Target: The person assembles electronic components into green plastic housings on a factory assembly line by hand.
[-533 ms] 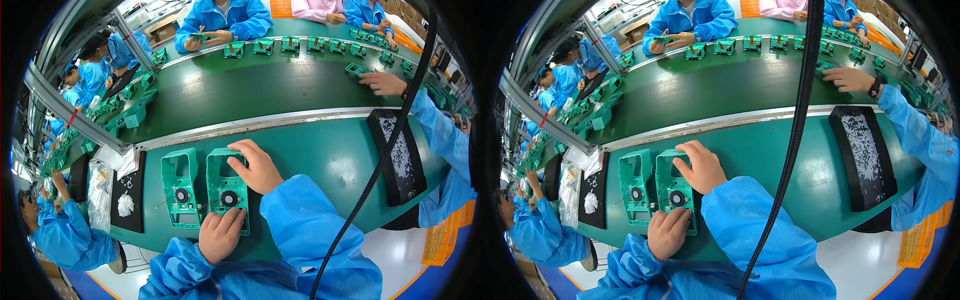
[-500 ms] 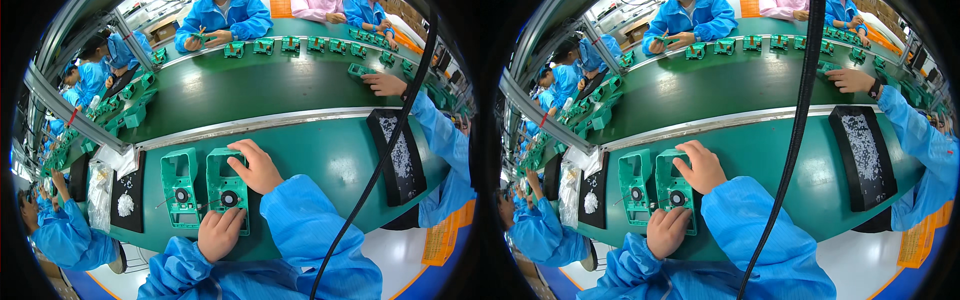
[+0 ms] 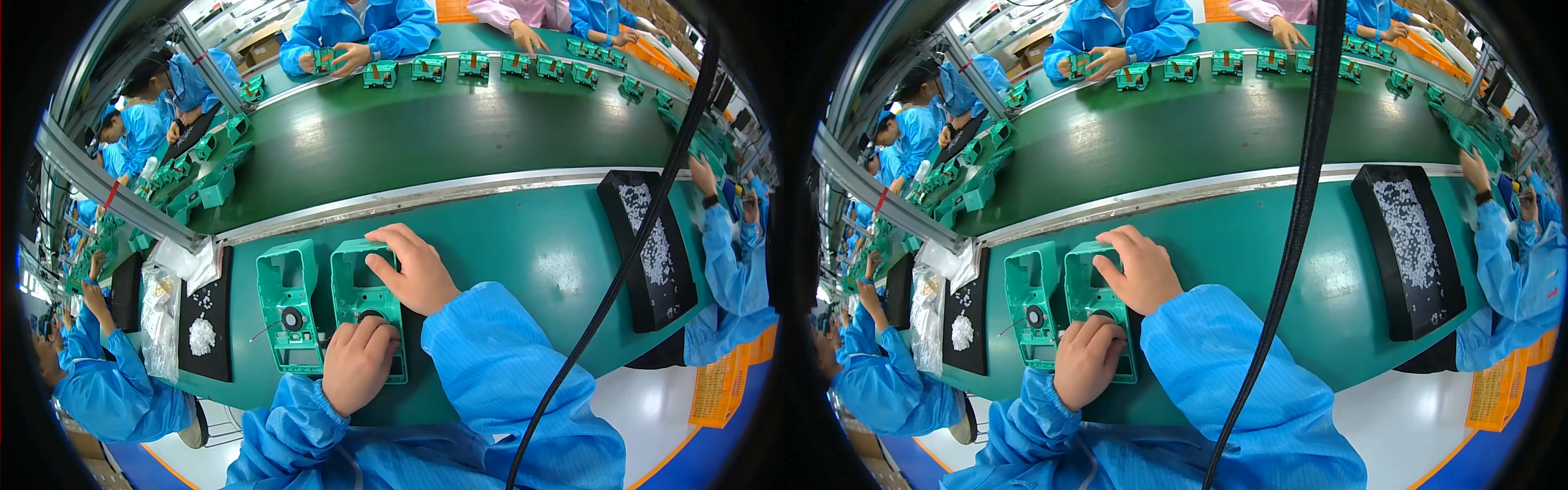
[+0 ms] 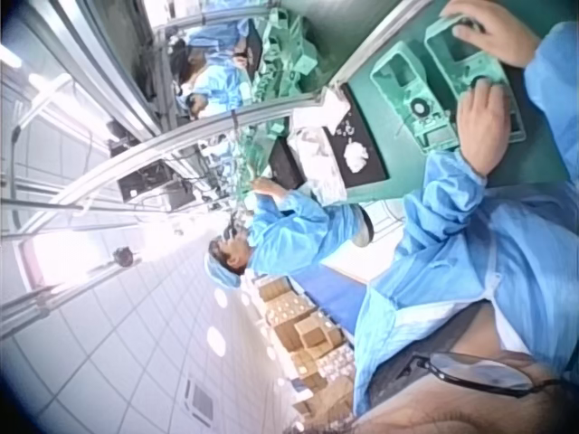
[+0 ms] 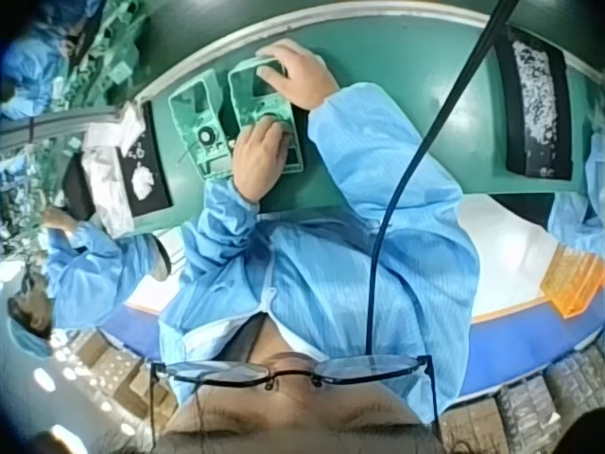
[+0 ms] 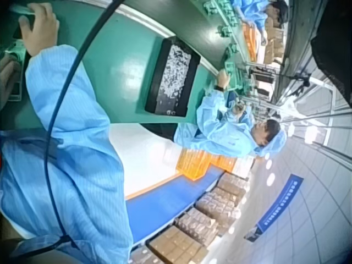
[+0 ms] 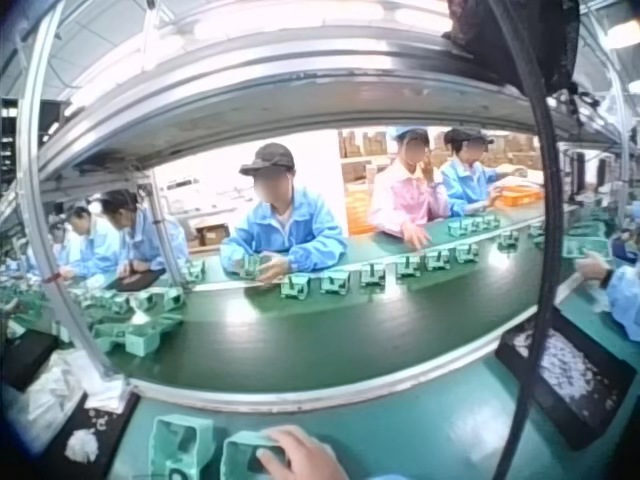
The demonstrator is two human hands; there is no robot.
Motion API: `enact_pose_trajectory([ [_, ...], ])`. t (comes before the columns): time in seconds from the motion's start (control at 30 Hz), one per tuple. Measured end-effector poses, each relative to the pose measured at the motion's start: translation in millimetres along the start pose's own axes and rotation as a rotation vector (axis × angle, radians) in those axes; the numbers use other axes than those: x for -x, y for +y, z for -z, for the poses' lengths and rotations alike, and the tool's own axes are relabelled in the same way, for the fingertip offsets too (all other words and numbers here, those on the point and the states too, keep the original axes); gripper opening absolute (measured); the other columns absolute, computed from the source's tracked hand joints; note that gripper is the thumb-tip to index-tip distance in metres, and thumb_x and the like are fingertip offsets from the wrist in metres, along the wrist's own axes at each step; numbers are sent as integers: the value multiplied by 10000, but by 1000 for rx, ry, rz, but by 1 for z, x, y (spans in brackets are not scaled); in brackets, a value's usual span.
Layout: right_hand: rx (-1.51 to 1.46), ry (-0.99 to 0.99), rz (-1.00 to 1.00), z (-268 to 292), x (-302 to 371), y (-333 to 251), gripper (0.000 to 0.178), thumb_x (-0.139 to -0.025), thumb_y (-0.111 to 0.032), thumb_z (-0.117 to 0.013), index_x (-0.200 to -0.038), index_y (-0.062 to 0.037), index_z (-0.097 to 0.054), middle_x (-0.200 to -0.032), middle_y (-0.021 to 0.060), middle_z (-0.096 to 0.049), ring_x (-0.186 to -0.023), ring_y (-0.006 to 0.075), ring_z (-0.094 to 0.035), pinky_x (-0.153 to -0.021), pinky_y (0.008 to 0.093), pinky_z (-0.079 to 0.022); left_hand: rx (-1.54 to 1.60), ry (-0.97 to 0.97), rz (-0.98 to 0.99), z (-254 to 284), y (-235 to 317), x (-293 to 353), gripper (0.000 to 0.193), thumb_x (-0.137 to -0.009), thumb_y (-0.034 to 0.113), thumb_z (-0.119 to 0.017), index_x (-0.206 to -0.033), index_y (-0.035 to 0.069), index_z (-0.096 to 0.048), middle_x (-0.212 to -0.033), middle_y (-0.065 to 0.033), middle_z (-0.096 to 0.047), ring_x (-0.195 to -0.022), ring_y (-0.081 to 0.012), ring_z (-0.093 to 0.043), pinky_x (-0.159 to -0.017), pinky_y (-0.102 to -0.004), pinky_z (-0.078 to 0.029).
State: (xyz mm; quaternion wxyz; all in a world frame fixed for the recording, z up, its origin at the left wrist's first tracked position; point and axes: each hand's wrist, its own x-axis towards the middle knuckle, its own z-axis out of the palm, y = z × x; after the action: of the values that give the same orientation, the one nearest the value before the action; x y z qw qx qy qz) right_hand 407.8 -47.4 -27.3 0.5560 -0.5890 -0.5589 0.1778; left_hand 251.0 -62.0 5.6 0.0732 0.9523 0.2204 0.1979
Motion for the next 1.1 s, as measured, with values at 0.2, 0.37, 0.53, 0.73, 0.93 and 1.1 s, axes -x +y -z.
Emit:
enact_pose_trajectory([
  [0.2,-31,-6,-24,0,0,0,253,-810,-229,-565,-1016,-82,-549,-1011,58,-550,-869,264,-552,-728,392,-414,-4,12,-8,-4,-1,3,175,-634,35,-627,-785,77,-549,-815,-15,-536,-628,-198,-480,-593,-307,-398],
  [0.37,-28,-5,-30,0,1,0,255,-811,-234,-564,-1018,-87,-549,-1018,52,-547,-875,261,-549,-731,394,-410,-28,9,-26,-3,0,3,158,-646,46,-608,-791,80,-552,-824,-12,-535,-633,-193,-480,-596,-306,-399],
  [0.53,-8,5,-10,0,0,1,251,-814,-208,-574,-1026,-74,-548,-1019,62,-551,-857,257,-555,-708,355,-432,-131,-8,-93,-3,0,2,129,-683,66,-563,-811,79,-557,-830,-21,-533,-635,-186,-478,-598,-302,-400],
  [0.73,10,15,12,-1,0,0,254,-814,-176,-585,-1038,-62,-547,-1028,75,-552,-844,255,-563,-697,319,-457,-136,-46,8,-3,6,-1,85,-704,59,-556,-785,55,-532,-771,-51,-502,-610,-208,-491,-584,-322,-406],
  [0.93,-26,17,-25,-4,2,0,251,-804,-190,-579,-1024,-75,-551,-1023,64,-546,-861,251,-561,-724,349,-439,134,-40,179,1,7,-5,87,-702,23,-593,-774,32,-545,-734,-91,-515,-611,-276,-536,-560,-373,-430],
  [1.1,-64,4,-56,-3,3,0,248,-799,-217,-575,-1004,-79,-557,-1012,52,-548,-874,254,-556,-730,373,-424,403,-75,310,7,1,-6,73,-708,15,-602,-781,11,-609,-784,-102,-577,-700,-300,-579,-610,-359,-473],
])
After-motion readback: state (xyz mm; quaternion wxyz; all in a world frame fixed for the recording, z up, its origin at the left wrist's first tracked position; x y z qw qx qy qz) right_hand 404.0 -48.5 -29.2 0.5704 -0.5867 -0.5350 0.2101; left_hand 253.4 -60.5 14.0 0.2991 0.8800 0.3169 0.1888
